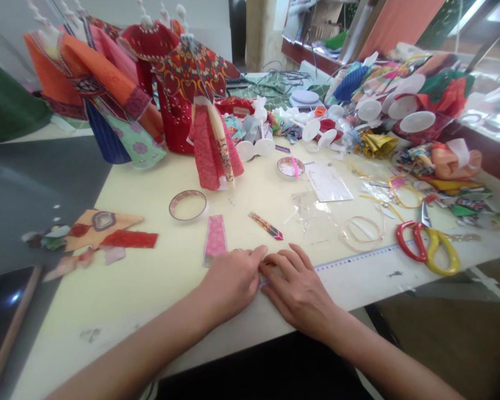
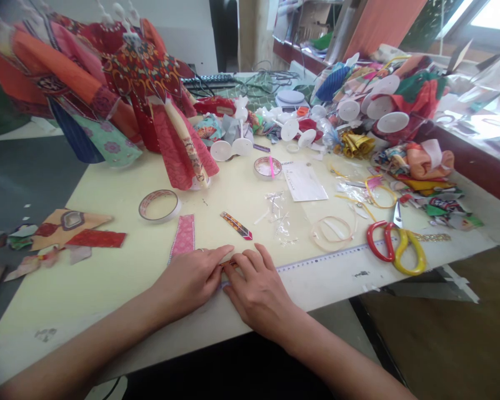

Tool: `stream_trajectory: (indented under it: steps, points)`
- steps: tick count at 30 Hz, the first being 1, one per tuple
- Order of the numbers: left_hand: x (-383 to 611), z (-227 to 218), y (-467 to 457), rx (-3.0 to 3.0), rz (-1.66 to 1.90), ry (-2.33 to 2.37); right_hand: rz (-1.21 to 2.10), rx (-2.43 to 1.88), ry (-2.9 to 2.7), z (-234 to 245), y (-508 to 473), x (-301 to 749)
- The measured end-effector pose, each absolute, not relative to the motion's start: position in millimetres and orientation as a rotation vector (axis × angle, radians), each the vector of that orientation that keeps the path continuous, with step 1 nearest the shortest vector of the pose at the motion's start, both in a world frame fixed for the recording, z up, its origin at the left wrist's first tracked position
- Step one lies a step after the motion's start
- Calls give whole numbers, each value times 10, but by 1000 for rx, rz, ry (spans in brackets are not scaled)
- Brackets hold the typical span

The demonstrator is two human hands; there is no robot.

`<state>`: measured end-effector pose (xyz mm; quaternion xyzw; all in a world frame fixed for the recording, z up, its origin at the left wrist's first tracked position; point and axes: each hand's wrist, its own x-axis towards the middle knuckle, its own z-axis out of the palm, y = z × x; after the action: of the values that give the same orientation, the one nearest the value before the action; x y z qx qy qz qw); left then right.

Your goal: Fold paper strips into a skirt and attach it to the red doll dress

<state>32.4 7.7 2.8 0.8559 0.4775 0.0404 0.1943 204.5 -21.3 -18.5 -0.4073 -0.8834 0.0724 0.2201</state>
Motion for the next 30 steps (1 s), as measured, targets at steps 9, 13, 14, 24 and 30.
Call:
stream_trajectory:
  steps: [9, 13, 14, 24, 30]
  points:
    - [317, 17, 69, 2444, 98, 1361, 173, -1116, -2451, -202, -208, 2042]
    - [326, 23, 83, 2458, 80, 1364, 186, -1121, -2453, -203, -207, 2050]
    - [328, 26, 85, 2459, 77, 1366, 185, -1123, -2451, -202, -207, 2052]
    - [333, 18, 50, 2544, 148, 1358, 198, -1125, -2459, -198, -200, 2045]
    - [353, 14, 56, 2673, 191, 1327, 187, -1128, -2457, -184, -208, 2052]
